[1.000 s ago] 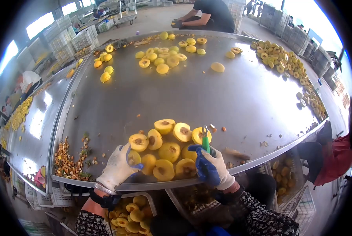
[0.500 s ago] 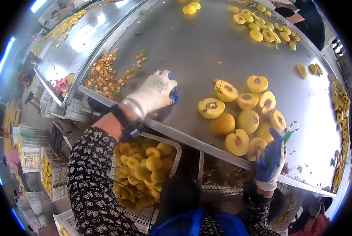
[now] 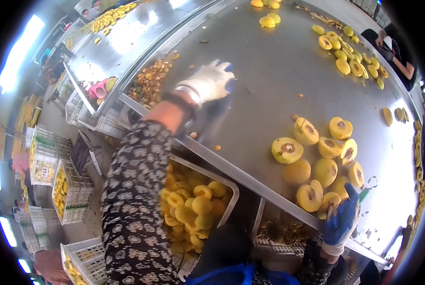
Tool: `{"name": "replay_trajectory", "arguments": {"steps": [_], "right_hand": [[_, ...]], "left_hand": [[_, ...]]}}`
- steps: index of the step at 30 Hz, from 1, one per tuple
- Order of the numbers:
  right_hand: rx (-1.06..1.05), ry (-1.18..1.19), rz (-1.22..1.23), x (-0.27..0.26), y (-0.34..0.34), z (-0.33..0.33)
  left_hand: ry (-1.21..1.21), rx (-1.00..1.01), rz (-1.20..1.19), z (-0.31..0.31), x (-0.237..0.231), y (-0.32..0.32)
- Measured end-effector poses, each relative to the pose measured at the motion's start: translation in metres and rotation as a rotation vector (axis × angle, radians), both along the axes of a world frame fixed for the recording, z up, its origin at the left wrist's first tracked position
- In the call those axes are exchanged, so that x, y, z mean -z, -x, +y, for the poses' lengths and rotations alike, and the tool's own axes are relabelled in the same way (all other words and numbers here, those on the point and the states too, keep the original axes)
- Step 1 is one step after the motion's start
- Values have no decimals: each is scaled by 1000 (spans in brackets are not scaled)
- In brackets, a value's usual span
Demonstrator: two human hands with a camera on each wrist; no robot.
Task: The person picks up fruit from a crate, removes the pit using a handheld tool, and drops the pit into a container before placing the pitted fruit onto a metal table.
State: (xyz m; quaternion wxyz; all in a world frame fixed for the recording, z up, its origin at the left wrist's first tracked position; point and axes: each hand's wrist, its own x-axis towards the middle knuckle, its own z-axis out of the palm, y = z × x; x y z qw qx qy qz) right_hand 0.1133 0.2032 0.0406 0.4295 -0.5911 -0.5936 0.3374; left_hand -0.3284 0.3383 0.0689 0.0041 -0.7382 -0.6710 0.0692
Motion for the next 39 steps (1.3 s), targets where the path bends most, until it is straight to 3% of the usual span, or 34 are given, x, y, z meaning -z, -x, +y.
{"name": "replay_trajectory", "arguments": {"steps": [3,5,6,7,9,10,12,14,16,18,20,22,23,24,25,26,28,29,30,32,34,36,39], "right_hand": [[68,67,281,6,1,4],[116,192,520,-5,8,0],[112,180,475,-3,7,0],[109,164,433,1,6,1],[87,146,417,5,3,2],[71,153,441,5,1,2],[107,203,506,-6,11,0],[31,176,415,-4,5,-1],[-17,186,385,-5,0,-4],[-29,211,432,-4,0,-4],[-7,237,508,-3,-3,-3],[-61,154,330,-3,0,-2],[-73,120,236,-4,-1,-3],[-79,113,248,-5,-1,-2],[-85,106,261,-6,0,0],[-22,202,545,-10,5,-1],[67,265,724,-16,8,5],[61,285,794,-15,6,6],[45,309,863,-16,4,7],[97,300,907,-20,9,6],[73,264,922,-14,5,6],[30,252,875,-22,3,0],[1,126,819,-35,-5,-14]], "left_hand": [[82,-88,-33,20,13,12],[115,-167,81,12,17,52],[101,-221,158,-1,23,85],[232,-323,322,-19,4,99],[44,-486,358,-50,-10,125],[-53,-562,276,-61,-24,122],[-6,-653,-146,-67,-51,102],[-49,-371,-542,-75,-26,82],[242,-171,-745,-91,-27,6],[553,-25,-604,-98,-40,-49],[563,-57,-555,-99,-24,-42],[568,-83,-458,-93,-21,-25],[454,-118,-432,-97,-18,-5],[285,86,-364,-100,-4,29],[380,-292,-272,-94,-13,37],[238,-341,-174,-95,-1,72],[146,-460,36,-91,10,119],[218,-594,10,-83,-4,112],[48,-606,85,-80,6,120],[-275,-387,27,-76,-5,63],[-172,-312,-443,-72,-30,-24],[20,-261,-608,-68,-34,-92],[61,-175,-681,-63,-13,-150]]}}
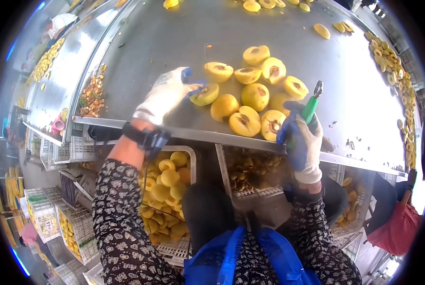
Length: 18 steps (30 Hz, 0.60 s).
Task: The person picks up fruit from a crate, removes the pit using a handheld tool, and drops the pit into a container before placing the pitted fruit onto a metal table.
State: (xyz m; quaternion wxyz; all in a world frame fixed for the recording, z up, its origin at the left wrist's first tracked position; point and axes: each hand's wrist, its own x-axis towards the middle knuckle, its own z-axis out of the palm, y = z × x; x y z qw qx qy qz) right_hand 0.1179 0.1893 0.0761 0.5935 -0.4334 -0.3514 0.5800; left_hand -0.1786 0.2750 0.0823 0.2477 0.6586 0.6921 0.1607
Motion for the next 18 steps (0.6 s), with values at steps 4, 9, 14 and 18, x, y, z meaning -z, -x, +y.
{"name": "replay_trajectory", "arguments": {"steps": [4,9,14,18], "right_hand": [[31,25,22,-24,-30,-23],[-11,75,84,-13,-43,-49],[-98,167,94,-12,-30,-71],[-203,198,160,-18,-20,-84]], "left_hand": [[84,89,16,-2,7,-29],[146,-97,-104,-23,-4,-39],[-46,-262,-375,-48,16,-22],[-180,-341,-482,-61,19,-17]]}}
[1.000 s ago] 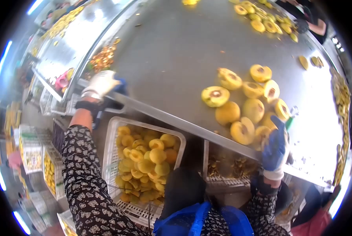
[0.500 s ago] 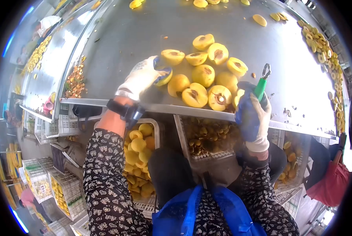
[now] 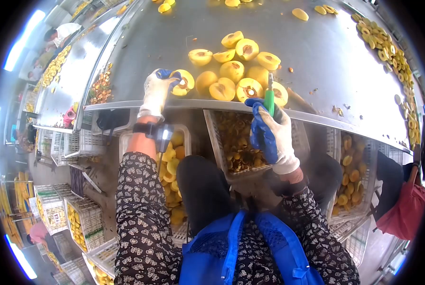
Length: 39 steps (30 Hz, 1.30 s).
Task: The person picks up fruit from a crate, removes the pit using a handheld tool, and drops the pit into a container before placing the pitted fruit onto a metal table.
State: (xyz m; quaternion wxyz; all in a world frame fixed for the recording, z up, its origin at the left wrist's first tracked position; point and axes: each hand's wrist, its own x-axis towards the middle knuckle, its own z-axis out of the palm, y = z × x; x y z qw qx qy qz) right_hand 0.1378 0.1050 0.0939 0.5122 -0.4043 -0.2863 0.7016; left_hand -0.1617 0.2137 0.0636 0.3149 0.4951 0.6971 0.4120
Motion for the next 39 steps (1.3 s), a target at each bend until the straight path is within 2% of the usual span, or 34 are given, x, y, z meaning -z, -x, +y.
{"name": "replay_trajectory", "arguments": {"steps": [2,5,7,10,11,14,15,16,17,19,22,23,24,27,28,31,35,39], "right_hand": [[-26,-21,47,3,1,-5],[-37,-19,159,8,3,-10],[30,-46,59,5,11,-15],[-5,9,101,2,12,-28],[-44,58,44,-1,10,-35],[-23,196,119,13,2,-55],[-29,239,183,18,0,-65],[-37,280,247,26,0,-74],[-18,361,440,37,7,-83],[9,386,310,40,13,-100],[-57,217,-90,44,5,-118],[-68,129,-230,46,2,-122],[-161,-6,-484,48,-5,-126],[-238,-284,-935,38,-21,-141],[-287,-256,-957,34,-25,-142],[-366,-264,-1056,31,-33,-147],[-407,-244,-1126,29,-37,-154],[-436,-186,-1103,33,-36,-160]], "left_hand": [[-19,-35,-6,-8,-10,-7],[-123,6,-359,-42,-30,-38],[-144,143,-449,-76,-36,-62],[-284,283,-111,-121,-41,-104],[-248,255,-86,-130,-31,-112],[-132,54,-632,-159,-10,-132],[-167,103,-607,-172,-19,-154],[-164,189,-749,-174,-9,-161],[-159,271,-888,-177,1,-165],[-83,168,-1118,-187,7,-177],[-101,138,-1155,-201,36,-173],[-2,124,-1409,-202,43,-167],[109,72,-1657,-203,43,-162],[22,118,-1431,-210,42,-172],[-23,131,-1345,-214,42,-175],[29,77,-1360,-213,46,-178],[0,159,-1159,-216,46,-180],[-39,169,-1122,-223,44,-186]]}}
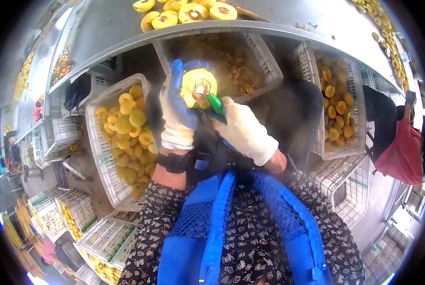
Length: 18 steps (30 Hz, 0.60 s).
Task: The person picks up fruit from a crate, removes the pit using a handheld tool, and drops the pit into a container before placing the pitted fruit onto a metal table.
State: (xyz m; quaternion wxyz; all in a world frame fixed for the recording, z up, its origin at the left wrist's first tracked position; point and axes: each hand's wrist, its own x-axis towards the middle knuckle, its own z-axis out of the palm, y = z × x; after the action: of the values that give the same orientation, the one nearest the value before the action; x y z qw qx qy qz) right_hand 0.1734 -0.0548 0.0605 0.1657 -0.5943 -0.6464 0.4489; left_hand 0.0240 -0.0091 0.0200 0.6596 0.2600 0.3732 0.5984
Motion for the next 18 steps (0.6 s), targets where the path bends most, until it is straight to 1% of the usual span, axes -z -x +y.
{"name": "replay_trajectory", "arguments": {"steps": [1,4,5,8,10,13,15,17,18], "right_hand": [[3,12,22,2,1,-1],[106,98,141,3,6,-4],[108,99,119,2,7,-4],[109,131,66,-2,9,-2],[97,194,44,-5,10,0],[44,309,203,2,4,1],[-17,386,299,10,-6,-1],[-52,487,402,9,-13,-3],[-11,482,422,11,-11,-7]], "left_hand": [[-3,-2,5,0,1,0],[0,-1,-16,1,5,1],[3,2,-29,2,7,1],[-28,23,108,6,14,8],[-106,12,298,7,15,7],[-178,15,490,8,15,7],[-89,63,402,6,7,6],[-43,137,443,7,2,3],[-22,173,463,8,-1,2]]}}
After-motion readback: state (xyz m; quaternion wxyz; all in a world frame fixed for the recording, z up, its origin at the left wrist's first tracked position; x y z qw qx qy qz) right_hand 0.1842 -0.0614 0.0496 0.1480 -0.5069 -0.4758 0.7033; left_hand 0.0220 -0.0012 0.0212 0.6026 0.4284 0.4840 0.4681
